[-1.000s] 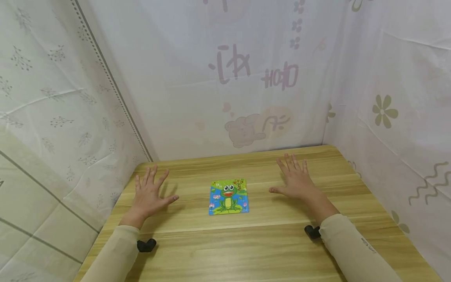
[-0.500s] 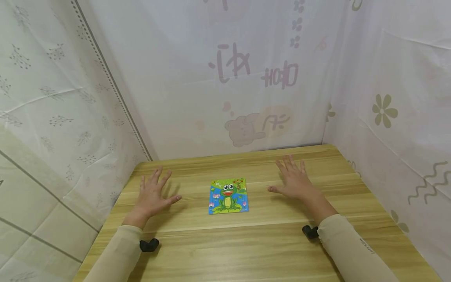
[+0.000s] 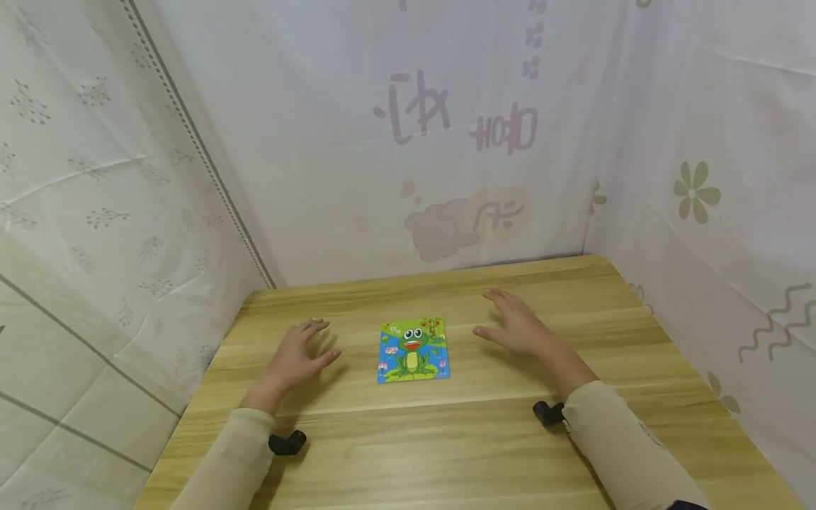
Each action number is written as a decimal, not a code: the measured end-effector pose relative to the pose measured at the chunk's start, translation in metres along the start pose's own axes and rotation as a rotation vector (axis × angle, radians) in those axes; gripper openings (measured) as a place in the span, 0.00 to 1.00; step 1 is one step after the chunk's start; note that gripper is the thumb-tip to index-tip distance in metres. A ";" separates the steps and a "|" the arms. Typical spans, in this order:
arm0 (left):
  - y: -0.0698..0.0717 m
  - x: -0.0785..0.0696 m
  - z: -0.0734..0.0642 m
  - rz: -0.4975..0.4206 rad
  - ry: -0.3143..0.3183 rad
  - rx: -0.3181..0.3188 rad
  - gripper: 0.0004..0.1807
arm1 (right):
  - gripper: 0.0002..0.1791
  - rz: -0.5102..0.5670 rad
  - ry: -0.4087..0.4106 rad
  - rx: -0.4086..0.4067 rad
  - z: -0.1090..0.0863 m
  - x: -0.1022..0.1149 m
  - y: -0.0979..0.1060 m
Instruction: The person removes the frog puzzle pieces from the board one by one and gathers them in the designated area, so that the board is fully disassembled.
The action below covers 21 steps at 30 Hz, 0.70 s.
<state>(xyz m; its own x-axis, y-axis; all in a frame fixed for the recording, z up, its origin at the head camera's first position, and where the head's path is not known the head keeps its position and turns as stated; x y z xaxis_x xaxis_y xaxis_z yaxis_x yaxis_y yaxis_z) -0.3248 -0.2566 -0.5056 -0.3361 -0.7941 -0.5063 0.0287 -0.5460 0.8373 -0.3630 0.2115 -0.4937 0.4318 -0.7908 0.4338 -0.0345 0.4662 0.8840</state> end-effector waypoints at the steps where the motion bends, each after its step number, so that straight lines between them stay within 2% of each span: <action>1: -0.003 -0.002 0.000 -0.010 0.000 0.004 0.47 | 0.52 0.026 -0.004 0.007 0.002 0.001 -0.001; 4: -0.012 -0.008 0.002 -0.046 0.001 0.005 0.43 | 0.49 0.065 -0.013 0.030 0.006 0.005 -0.005; 12: -0.031 -0.027 0.010 -0.230 0.086 0.028 0.38 | 0.41 0.140 -0.054 0.051 0.023 0.025 -0.016; 21: -0.059 -0.044 0.016 -0.221 0.101 0.033 0.37 | 0.37 0.226 -0.059 0.091 0.042 0.047 -0.037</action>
<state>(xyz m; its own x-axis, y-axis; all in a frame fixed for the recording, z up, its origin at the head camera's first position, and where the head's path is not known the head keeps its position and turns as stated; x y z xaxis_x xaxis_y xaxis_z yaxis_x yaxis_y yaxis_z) -0.3271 -0.1848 -0.5295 -0.2354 -0.6795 -0.6949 -0.0662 -0.7021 0.7090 -0.3790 0.1399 -0.4989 0.3510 -0.6932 0.6296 -0.2062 0.5986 0.7741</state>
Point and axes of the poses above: each hand's wrist, its own z-axis towards the middle knuckle, its own y-axis out of the back of the hand, x = y × z, the point moved 6 cm from there along z, towards the middle knuckle, and after that the axes turned 4 degrees about -z, right-handed, at the moved point
